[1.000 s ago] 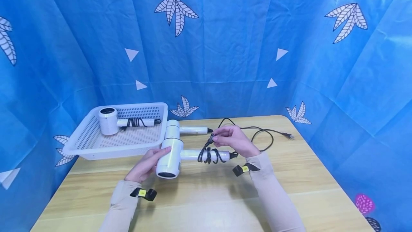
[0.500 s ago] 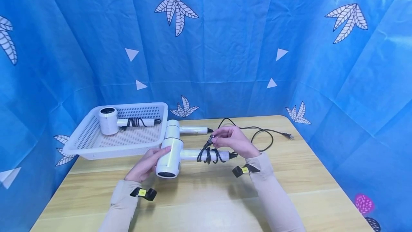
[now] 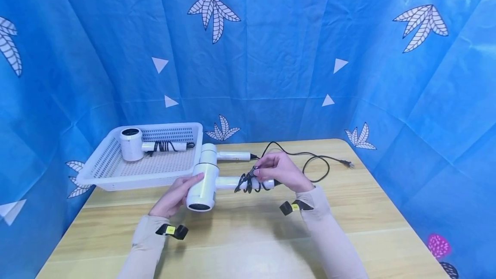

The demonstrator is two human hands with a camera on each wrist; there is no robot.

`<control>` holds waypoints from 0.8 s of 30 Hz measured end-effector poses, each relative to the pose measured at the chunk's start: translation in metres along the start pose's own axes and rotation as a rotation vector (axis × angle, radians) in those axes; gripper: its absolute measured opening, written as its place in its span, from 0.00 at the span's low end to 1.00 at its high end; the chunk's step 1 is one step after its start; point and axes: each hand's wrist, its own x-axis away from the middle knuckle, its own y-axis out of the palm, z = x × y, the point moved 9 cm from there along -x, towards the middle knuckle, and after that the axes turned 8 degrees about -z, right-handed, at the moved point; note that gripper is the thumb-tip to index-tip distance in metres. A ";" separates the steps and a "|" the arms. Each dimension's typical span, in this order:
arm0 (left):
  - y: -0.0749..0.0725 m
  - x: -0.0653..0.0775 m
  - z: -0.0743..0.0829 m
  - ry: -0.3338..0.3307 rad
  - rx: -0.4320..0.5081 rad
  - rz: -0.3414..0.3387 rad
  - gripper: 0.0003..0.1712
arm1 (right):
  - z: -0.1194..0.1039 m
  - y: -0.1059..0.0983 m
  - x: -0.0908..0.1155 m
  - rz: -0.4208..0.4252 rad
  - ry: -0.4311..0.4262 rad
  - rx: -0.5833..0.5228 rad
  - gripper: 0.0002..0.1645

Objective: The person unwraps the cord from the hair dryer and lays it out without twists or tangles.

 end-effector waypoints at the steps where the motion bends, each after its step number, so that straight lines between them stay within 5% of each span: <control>1: -0.001 0.000 0.000 -0.004 -0.003 0.006 0.38 | -0.001 0.001 0.000 0.000 -0.002 0.005 0.17; 24: -0.013 0.001 0.001 -0.018 -0.016 0.092 0.36 | -0.001 0.016 0.002 -0.060 0.039 0.034 0.17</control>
